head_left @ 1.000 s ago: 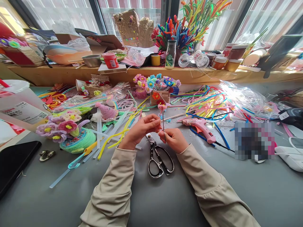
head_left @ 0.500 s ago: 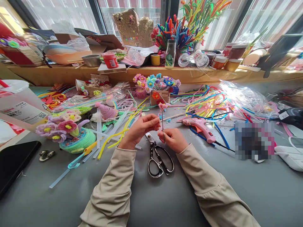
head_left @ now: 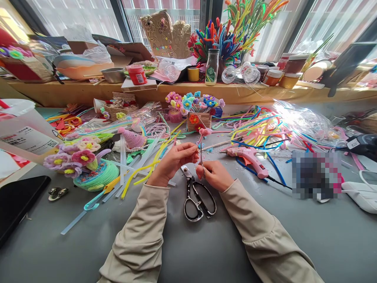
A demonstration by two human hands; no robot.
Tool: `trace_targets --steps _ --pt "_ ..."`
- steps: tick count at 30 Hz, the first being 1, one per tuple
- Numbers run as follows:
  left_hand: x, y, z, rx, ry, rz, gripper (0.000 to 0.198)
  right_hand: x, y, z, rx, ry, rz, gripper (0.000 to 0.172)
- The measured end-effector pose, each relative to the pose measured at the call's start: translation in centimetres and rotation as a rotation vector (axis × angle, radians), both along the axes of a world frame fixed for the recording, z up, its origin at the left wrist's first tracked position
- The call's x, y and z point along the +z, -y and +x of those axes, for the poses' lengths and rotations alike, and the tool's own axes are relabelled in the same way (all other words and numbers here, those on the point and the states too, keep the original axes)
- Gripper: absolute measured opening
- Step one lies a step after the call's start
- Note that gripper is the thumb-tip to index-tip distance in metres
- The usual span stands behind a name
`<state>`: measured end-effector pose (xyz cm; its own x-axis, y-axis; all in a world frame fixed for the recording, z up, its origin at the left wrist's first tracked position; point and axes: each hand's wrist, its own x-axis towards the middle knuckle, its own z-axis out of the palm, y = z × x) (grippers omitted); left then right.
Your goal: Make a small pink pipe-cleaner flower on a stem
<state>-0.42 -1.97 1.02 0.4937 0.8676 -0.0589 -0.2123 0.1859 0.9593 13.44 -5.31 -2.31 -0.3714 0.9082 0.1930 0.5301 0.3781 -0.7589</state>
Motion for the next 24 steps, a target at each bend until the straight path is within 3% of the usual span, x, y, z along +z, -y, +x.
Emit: trace_targets --steps 12,18,24 --pt "-0.17 -0.01 -0.1 -0.091 0.014 0.0 0.01 -0.02 -0.12 -0.03 -0.024 -0.054 0.027 0.057" --pt "-0.25 -0.02 -0.24 -0.076 0.056 0.009 0.01 0.16 -0.14 -0.09 -0.053 -0.115 0.047 0.048" --pt "-0.2 0.01 -0.19 -0.037 0.036 0.019 0.011 0.11 -0.06 -0.04 -0.053 -0.087 0.031 0.051"
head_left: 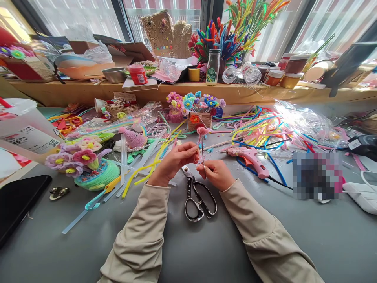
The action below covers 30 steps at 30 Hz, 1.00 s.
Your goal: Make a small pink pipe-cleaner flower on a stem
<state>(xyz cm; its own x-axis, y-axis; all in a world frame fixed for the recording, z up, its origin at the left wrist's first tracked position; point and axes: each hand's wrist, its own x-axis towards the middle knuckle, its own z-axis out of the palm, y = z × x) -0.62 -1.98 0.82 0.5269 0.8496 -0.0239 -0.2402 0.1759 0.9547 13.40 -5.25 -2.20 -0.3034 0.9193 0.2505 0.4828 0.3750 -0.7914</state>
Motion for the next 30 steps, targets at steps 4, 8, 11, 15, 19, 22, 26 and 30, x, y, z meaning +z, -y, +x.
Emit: trace_targets --steps 4,8,11,15,19,22,26,30 --pt "0.05 0.05 0.06 0.01 -0.018 0.001 0.01 -0.06 0.11 0.07 0.003 0.036 0.005 0.058" --pt "0.2 0.17 0.11 -0.052 -0.027 0.013 0.011 -0.1 0.1 0.08 0.02 0.048 0.011 0.058" --pt "0.26 0.19 0.1 -0.095 -0.045 0.009 0.012 -0.08 0.04 0.07 0.006 0.034 0.027 0.055" --pt "0.19 0.08 0.04 -0.061 -0.019 0.007 0.013 -0.08 -0.08 0.05 -0.032 0.015 0.043 0.05" --pt "0.01 -0.04 -0.02 -0.009 0.004 0.005 0.012 -0.13 -0.19 0.03 -0.042 -0.013 0.051 0.048" --pt "-0.09 -0.07 -0.01 0.008 -0.003 0.002 0.011 -0.14 -0.16 0.02 -0.034 -0.024 0.042 0.048" --pt "-0.09 -0.03 0.03 0.002 -0.014 0.006 0.011 -0.08 0.05 0.04 -0.036 -0.015 0.037 0.05" --pt "0.01 0.02 0.1 -0.01 -0.03 0.002 0.01 0.08 0.24 0.01 -0.033 0.013 0.02 0.051"
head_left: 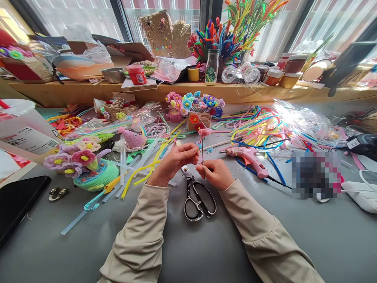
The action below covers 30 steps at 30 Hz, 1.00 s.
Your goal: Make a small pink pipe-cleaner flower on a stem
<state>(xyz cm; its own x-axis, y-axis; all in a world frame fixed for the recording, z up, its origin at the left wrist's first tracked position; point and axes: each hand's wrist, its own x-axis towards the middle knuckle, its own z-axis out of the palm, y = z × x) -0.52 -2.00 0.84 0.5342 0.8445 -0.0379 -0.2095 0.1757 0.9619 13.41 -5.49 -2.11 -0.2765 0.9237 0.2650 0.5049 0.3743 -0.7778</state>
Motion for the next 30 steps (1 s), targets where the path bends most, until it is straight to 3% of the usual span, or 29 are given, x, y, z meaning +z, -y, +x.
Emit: trace_targets --steps 9,16,24,30 --pt "0.04 0.01 0.07 -0.038 -0.029 0.006 0.013 -0.06 -0.29 -0.01 -0.002 -0.031 0.027 0.048" --pt "0.05 0.01 0.06 0.018 -0.044 0.03 0.015 -0.23 -0.4 0.06 0.002 -0.062 -0.035 0.05" --pt "-0.1 -0.11 0.07 0.048 -0.057 0.056 0.014 -0.33 -0.29 0.09 0.097 0.045 -0.06 0.065" --pt "0.12 0.03 0.09 0.031 -0.087 0.082 0.017 -0.16 -0.22 0.15 0.164 0.042 -0.051 0.064"
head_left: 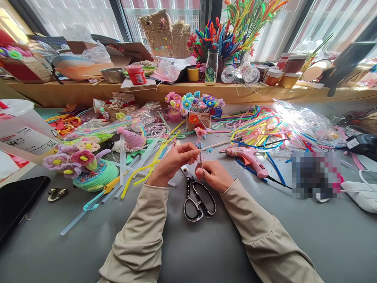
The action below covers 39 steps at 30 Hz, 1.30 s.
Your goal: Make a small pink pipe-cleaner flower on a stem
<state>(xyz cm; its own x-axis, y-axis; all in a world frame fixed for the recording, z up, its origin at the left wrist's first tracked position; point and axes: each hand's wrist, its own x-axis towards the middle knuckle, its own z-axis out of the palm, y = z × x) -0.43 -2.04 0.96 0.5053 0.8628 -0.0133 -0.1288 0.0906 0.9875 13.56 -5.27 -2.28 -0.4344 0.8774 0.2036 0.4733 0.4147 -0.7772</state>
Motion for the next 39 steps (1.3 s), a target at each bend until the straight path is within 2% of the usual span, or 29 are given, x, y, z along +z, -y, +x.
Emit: trace_targets --steps 8,15,21,29,39 --pt "0.28 0.16 0.04 -0.011 -0.031 -0.024 0.02 0.1 0.1 -0.05 -0.003 -0.017 -0.001 0.062" --pt "0.21 0.1 0.0 -0.002 -0.022 -0.052 0.018 0.33 -0.04 -0.19 -0.08 -0.002 0.036 0.062" --pt "-0.07 -0.01 -0.06 -0.015 -0.017 -0.032 0.017 0.11 -0.01 -0.19 -0.017 -0.023 0.016 0.064" --pt "-0.06 0.02 -0.07 -0.012 -0.01 -0.042 0.016 0.31 -0.09 -0.14 -0.096 0.011 0.031 0.058" --pt "-0.25 -0.04 -0.06 -0.063 -0.004 -0.023 0.016 0.22 0.04 -0.18 -0.089 -0.01 0.025 0.056"
